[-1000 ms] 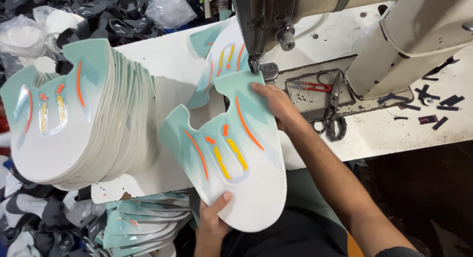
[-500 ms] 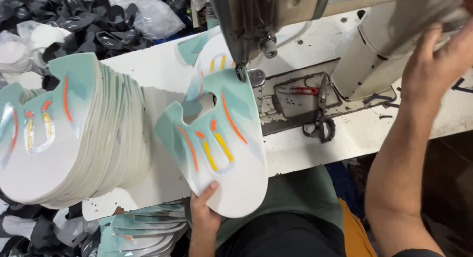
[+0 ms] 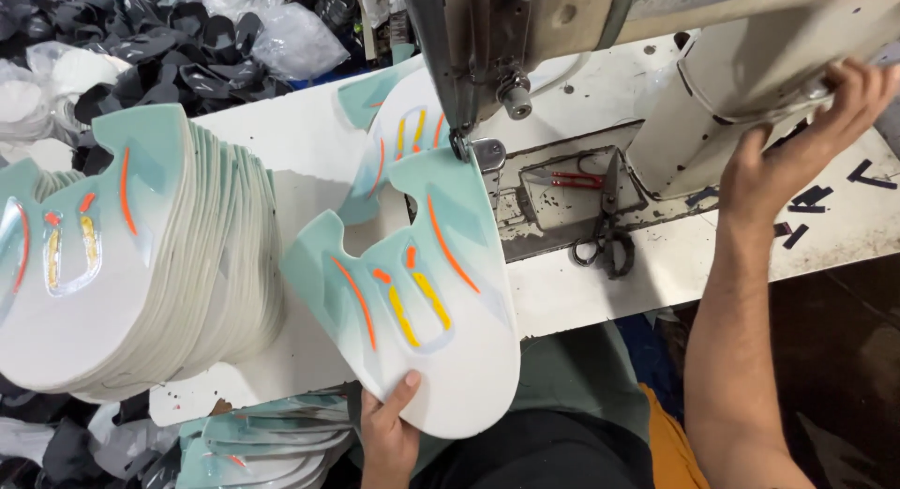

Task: The person operates a sewing machine to stitch the edges of light blue and white slipper uppers. They repeatedly pick up a slipper from a stack, guide it under the needle, and then place the finished item aside.

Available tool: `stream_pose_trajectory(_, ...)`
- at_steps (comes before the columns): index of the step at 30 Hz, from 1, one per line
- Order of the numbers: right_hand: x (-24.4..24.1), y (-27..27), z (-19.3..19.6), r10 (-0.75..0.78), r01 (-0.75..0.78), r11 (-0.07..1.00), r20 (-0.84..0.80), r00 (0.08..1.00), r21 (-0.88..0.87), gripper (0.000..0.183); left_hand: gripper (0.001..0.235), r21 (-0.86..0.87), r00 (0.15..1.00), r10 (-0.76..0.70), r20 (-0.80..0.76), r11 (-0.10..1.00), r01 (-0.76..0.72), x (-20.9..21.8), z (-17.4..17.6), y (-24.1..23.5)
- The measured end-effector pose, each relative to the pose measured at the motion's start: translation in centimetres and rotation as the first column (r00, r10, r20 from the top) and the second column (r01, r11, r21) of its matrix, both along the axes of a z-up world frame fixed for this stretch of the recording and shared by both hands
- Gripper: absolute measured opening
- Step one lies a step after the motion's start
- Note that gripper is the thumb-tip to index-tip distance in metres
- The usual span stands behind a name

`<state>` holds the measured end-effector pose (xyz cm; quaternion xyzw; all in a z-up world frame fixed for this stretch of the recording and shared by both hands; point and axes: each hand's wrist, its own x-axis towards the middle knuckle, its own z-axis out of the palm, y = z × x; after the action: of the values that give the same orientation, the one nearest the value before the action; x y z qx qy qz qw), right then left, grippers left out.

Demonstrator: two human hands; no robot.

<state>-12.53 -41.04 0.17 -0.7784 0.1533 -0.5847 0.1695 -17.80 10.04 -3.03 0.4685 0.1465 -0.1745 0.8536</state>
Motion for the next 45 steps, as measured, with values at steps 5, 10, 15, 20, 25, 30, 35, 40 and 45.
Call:
stream_pose_trajectory(5, 3.2, 7.1, 4.0, -0.050, 0.067, 0.978, 0.088, 0.995, -0.198, 0.036, 0.060, -0.047, 0.997, -0.062, 0.050, 0.997, 0.064, 0.5, -0.6, -0.5)
stream_pose_trajectory(10, 12.6, 13.6, 0.5, 0.605, -0.624, 0.782, -0.257, 0.754, 0.012, 0.058, 0.058, 0.007, 0.992, -0.021, 0.126, 1.000, 0.020, 0.1, -3.5, 0.1)
stream_pose_trajectory(15, 23.0, 13.2, -10.0, 0.487, -0.595, 0.799, -0.673, 0.557, 0.087, 0.020, 0.059, 0.085, 0.973, -0.025, 0.231, 0.996, 0.005, 0.2, -1.4, -1.1)
stream_pose_trajectory(20, 32.6, 9.3, -25.3, 0.419, -0.514, 0.852, -0.461, 0.782, -0.097, 0.021, 0.061, 0.167, 0.979, -0.018, 0.203, 0.986, -0.016, 1.0, 0.6, -1.0)
stream_pose_trajectory(25, 20.0, 13.3, -13.2, 0.701, -0.744, 0.668, -0.335, 0.630, -0.001, 0.039, 0.051, 0.003, 0.985, 0.168, -0.027, 0.986, -0.168, 1.2, -2.7, 1.6)
stream_pose_trajectory(30, 10.0, 16.6, -10.8, 0.755, -0.528, 0.429, 0.031, 0.655, 0.733, 0.030, 0.053, 0.039, 0.990, 0.104, 0.095, 0.993, -0.109, 3.0, -1.2, 0.4)
stream_pose_trajectory(35, 0.7, 24.3, -4.1, 0.803, -0.367, 0.273, 0.000, 0.596, 0.889, 0.041, 0.052, 0.076, 0.989, 0.097, 0.108, 0.992, -0.105, 4.0, 1.2, -0.8)
stream_pose_trajectory(40, 0.2, 25.8, -2.0, 0.877, -0.418, 0.214, 0.016, 0.481, 0.883, 0.039, 0.058, 0.029, 0.972, 0.093, 0.216, 0.994, -0.102, 5.6, 2.4, -1.4)
stream_pose_trajectory(45, 1.9, 25.3, -1.4, 0.864, -0.392, 0.210, 0.018, 0.503, 0.896, 0.040, 0.055, 0.005, 0.972, 0.107, 0.209, 0.994, -0.110, 8.3, 1.0, -1.7)
